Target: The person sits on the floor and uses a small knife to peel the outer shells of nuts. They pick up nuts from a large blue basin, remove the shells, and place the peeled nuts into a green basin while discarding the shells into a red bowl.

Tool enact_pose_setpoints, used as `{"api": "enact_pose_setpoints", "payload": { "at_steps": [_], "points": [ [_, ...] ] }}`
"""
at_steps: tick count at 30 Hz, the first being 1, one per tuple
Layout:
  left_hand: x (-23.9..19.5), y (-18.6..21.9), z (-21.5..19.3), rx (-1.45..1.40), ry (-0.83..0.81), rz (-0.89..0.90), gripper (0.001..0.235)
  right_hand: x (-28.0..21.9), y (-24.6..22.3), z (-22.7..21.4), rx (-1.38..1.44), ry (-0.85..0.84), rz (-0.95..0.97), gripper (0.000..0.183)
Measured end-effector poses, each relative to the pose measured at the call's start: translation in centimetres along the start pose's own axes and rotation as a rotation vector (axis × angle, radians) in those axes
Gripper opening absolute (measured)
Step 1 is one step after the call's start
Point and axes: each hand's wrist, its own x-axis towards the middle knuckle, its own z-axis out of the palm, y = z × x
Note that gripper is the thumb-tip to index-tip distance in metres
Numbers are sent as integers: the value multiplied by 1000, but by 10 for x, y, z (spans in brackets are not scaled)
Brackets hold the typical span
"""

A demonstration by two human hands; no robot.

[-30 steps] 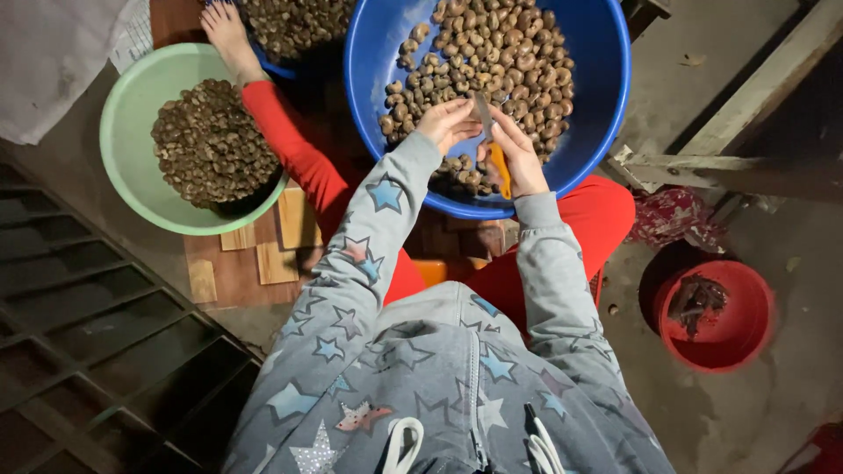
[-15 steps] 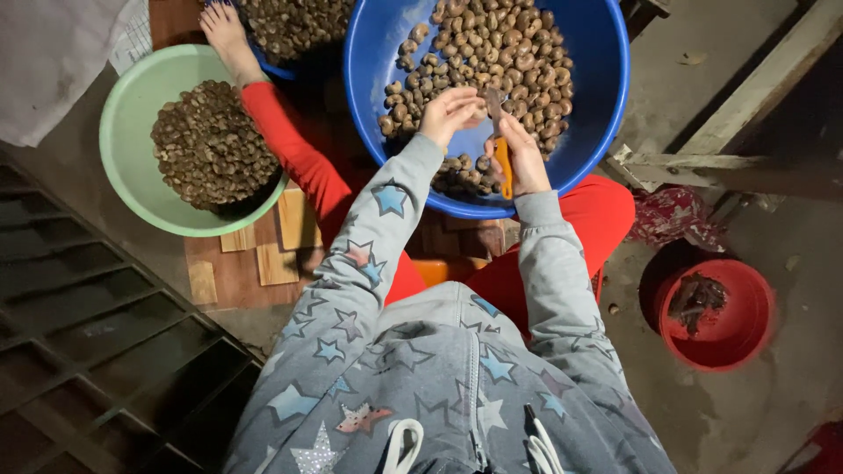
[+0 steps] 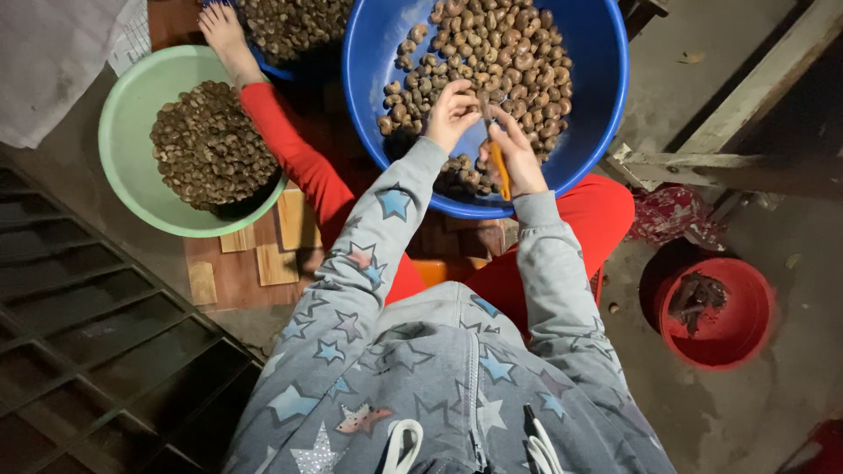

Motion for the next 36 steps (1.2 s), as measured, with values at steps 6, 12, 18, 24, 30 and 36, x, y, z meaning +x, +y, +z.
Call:
{"api": "enact_pose_setpoints", "payload": {
  "at_steps": [6,12,18,24,30,36],
  "points": [
    [3,-23,-2,-91,-13,83,81,3,3,-4,54,174,-64,45],
    [4,-25,-4,-167,0,87,97,5,7,-4,-49,-4,-26,46],
    [4,-8,-3,-168,-27,60,69,4,6,-4,22,34,-74,49],
    [10,-20,6,-218,-42,-114,66,27,22,-28,-101,82,-91,48],
    [21,-92,12,188,42,-20,38,37,41,-36,-158,9,-145,48],
    [17,-47,6,-45,-17,-70,24,37,29,-38,-70,32,-146,40]
  ]
}}
